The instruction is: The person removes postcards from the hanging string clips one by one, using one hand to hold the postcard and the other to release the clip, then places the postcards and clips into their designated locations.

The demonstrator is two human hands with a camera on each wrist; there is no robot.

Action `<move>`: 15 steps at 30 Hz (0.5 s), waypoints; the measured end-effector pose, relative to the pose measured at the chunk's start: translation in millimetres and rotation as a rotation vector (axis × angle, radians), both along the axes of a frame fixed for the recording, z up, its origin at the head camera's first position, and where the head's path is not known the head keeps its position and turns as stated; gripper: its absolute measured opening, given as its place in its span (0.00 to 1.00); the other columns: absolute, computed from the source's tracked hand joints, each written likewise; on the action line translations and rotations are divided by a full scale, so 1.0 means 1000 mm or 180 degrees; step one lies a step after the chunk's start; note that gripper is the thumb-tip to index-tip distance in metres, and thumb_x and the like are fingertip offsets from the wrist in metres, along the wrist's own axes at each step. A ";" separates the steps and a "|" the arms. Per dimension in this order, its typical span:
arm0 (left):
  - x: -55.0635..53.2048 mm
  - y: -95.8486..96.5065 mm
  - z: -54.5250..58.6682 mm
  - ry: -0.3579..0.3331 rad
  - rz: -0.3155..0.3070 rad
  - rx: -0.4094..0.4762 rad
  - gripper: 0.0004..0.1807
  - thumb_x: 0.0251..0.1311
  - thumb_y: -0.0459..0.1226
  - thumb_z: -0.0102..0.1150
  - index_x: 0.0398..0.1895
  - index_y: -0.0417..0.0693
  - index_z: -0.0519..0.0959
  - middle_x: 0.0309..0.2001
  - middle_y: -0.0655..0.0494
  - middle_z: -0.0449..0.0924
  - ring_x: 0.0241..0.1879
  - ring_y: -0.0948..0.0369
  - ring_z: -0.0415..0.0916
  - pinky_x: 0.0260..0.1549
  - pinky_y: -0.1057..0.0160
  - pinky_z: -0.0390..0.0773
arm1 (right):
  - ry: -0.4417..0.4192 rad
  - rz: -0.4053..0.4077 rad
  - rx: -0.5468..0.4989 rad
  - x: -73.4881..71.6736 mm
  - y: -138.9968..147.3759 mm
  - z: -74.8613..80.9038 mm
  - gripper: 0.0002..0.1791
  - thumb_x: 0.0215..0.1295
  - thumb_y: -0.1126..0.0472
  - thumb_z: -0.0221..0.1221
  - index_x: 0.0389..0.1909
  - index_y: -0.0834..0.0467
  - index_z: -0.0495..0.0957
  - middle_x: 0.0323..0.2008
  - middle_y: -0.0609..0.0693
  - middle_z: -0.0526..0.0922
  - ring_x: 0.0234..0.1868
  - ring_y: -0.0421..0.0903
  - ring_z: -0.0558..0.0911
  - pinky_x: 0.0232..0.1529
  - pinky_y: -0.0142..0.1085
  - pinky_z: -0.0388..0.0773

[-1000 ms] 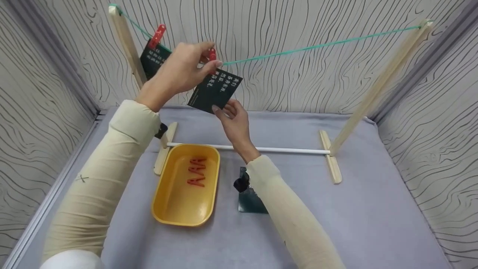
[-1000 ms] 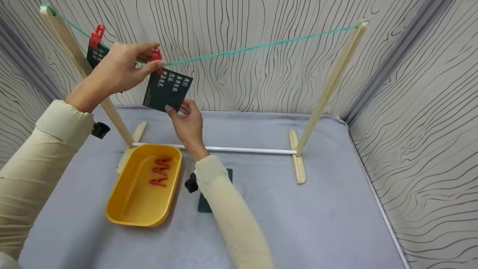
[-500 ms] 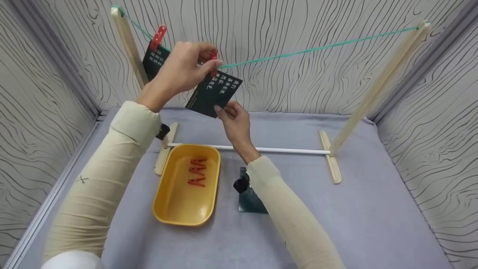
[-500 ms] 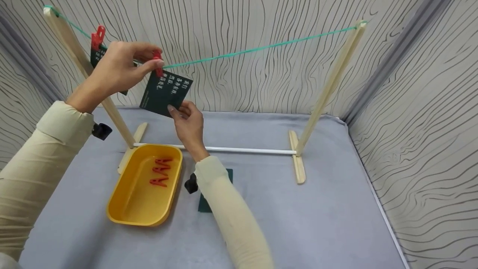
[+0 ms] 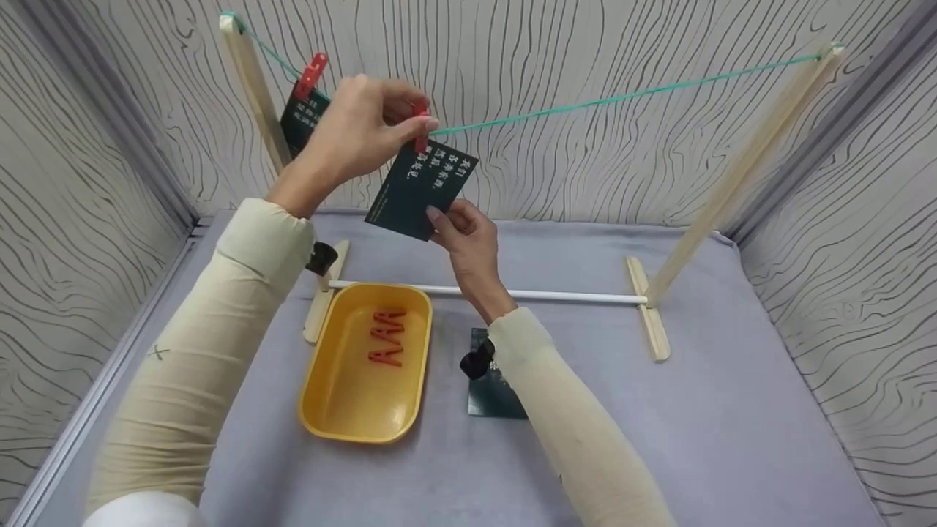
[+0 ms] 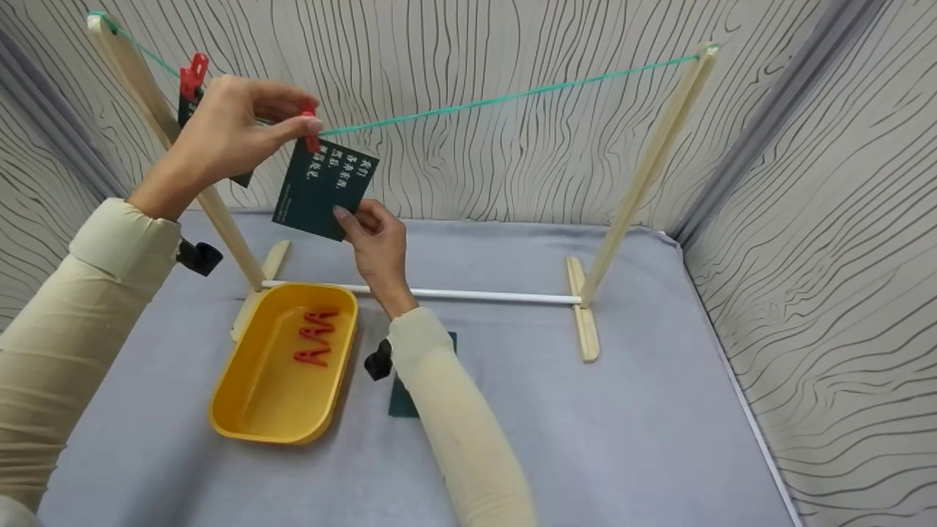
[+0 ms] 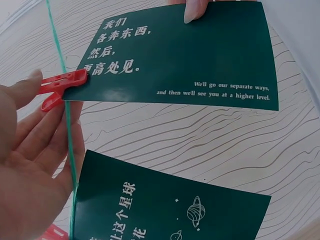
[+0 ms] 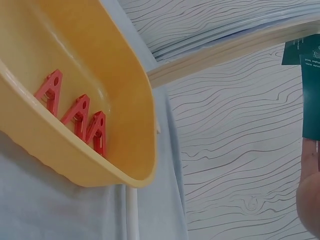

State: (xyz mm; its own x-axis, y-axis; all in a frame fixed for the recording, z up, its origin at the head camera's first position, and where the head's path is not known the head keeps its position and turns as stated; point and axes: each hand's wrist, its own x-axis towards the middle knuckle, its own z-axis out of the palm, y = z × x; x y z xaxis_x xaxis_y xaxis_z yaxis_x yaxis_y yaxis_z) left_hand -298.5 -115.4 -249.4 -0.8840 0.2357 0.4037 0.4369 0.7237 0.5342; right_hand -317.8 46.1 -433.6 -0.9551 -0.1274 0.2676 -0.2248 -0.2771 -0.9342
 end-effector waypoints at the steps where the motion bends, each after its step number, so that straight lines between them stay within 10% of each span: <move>1: 0.000 0.000 0.000 0.0004 -0.0002 0.0013 0.20 0.75 0.45 0.61 0.62 0.45 0.83 0.52 0.48 0.90 0.50 0.56 0.87 0.58 0.59 0.85 | -0.0004 -0.0002 -0.0010 0.000 0.000 0.000 0.10 0.73 0.62 0.65 0.52 0.59 0.83 0.50 0.55 0.91 0.51 0.49 0.91 0.58 0.43 0.87; 15: 0.003 0.008 -0.006 0.0151 0.0362 0.0157 0.15 0.76 0.43 0.59 0.56 0.45 0.87 0.44 0.49 0.92 0.42 0.60 0.88 0.45 0.65 0.85 | -0.0049 -0.0113 -0.0050 0.005 0.003 -0.001 0.13 0.73 0.61 0.65 0.56 0.55 0.82 0.51 0.53 0.91 0.51 0.47 0.89 0.59 0.42 0.87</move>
